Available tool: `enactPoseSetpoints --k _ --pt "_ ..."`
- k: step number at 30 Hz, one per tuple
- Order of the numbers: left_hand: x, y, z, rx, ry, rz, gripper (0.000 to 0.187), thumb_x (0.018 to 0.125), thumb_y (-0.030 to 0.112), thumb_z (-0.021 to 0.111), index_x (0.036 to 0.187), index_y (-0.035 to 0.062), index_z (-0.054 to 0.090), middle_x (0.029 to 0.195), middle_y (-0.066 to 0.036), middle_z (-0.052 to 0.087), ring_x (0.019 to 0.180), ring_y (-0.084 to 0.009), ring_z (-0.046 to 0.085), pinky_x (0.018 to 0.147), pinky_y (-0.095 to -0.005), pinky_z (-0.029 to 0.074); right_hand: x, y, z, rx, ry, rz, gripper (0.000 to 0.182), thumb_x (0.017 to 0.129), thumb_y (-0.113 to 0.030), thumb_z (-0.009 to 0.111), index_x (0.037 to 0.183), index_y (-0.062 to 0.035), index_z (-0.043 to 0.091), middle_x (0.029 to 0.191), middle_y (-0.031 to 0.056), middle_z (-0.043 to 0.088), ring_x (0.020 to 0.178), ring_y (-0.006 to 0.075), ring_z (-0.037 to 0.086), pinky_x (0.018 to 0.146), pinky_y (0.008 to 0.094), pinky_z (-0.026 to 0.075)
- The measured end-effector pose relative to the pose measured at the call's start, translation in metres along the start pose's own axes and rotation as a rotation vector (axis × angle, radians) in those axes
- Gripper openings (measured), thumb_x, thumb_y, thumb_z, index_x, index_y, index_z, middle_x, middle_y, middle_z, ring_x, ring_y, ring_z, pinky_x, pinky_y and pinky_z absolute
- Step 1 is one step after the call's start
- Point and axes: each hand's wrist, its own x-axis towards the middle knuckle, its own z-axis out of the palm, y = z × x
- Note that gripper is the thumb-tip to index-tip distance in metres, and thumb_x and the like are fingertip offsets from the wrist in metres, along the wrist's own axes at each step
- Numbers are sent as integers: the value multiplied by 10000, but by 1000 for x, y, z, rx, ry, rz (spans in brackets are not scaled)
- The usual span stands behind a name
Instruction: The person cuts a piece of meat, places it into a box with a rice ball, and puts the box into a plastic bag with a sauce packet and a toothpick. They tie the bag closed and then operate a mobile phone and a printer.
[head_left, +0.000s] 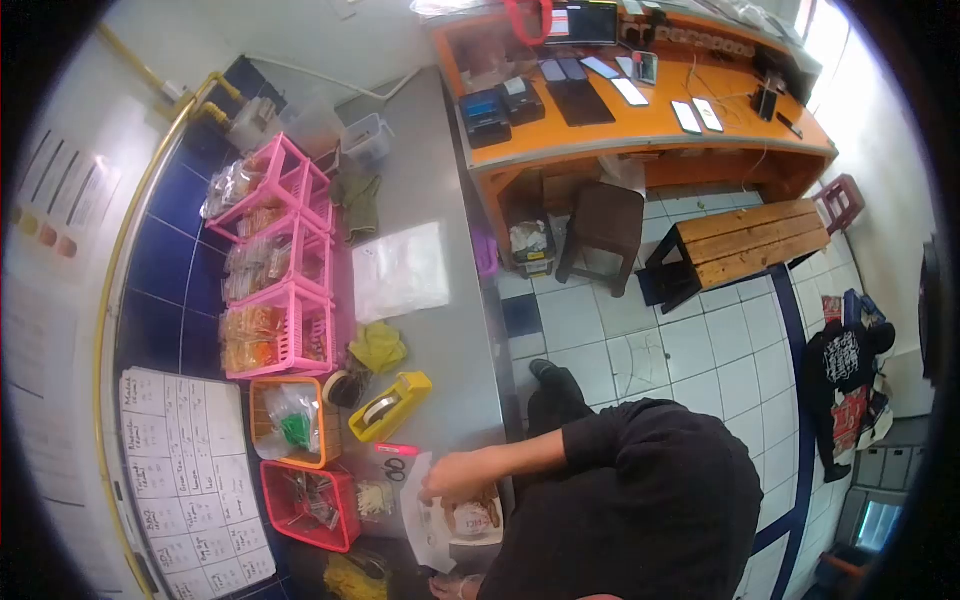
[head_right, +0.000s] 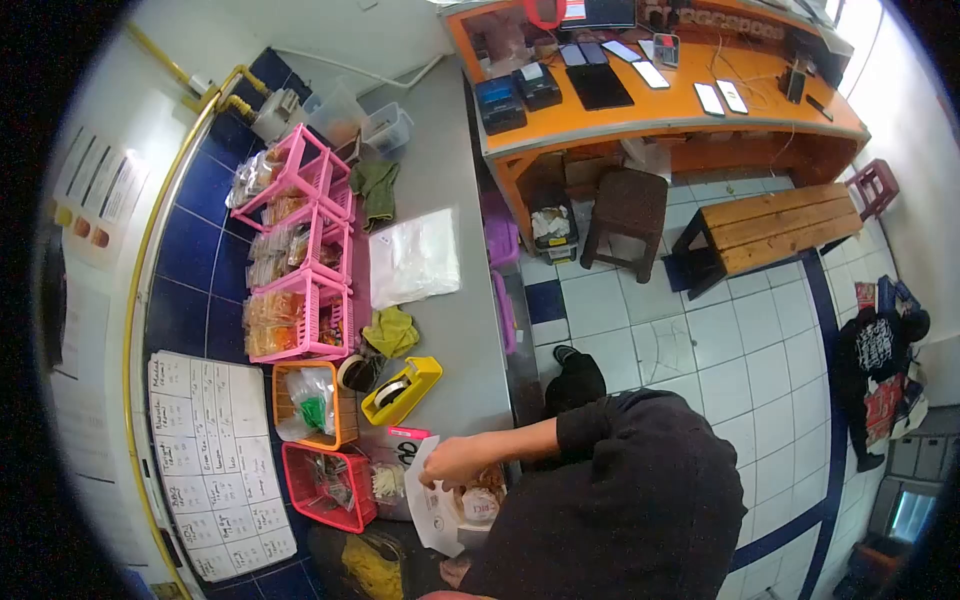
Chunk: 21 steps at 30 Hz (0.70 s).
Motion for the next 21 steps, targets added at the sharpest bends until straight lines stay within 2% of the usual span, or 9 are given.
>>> enactPoseSetpoints --k 2,4,8,11,13,17,21 --pt "-6 -2 2 -13 14 -38 332 1044 217 543 1231 -49 607 1031 -221 655 927 -313 601 862 -418 477 -5 3 1 11 29 8 314 912 -337 664 1024 -46 618 923 205 676 888 417 672 747 526 532" --pt "-16 -15 7 -49 60 -93 338 1043 220 542 1235 -51 605 1041 -218 655 937 -312 601 869 -417 477 -20 -5 -7 19 122 145 304 939 -339 635 960 -37 616 855 209 667 821 432 665 717 536 531" --pt "-36 -48 21 -137 152 -195 351 1041 227 542 1244 -53 600 1061 -211 654 956 -309 601 882 -417 475 -37 -9 -9 54 263 176 321 981 -348 598 954 -36 667 845 199 693 822 410 684 717 544 530" --pt "-54 -71 31 -218 228 -282 360 1040 232 541 1250 -55 597 1075 -206 653 971 -307 601 891 -416 474 -46 -10 -5 42 280 179 288 959 -329 598 899 -48 622 832 188 676 804 418 662 696 525 528" --pt "-62 -86 40 -266 273 -324 367 1039 235 541 1254 -57 595 1085 -202 653 981 -305 601 898 -416 473 -48 -5 2 75 180 132 258 935 -328 626 920 -70 640 840 170 685 810 403 665 692 505 528" --pt "-75 -110 52 -363 353 -411 379 1037 241 540 1263 -60 591 1105 -196 652 1000 -303 602 911 -415 472 -55 -14 4 113 152 117 248 880 -334 707 922 -90 696 850 132 718 841 368 696 698 490 530" --pt "-83 -131 62 -466 411 -471 393 1036 248 539 1271 -62 586 1124 -189 651 1020 -300 602 924 -415 470 -61 -5 3 146 239 127 213 843 -307 735 902 -104 701 857 96 728 845 332 702 696 470 526"
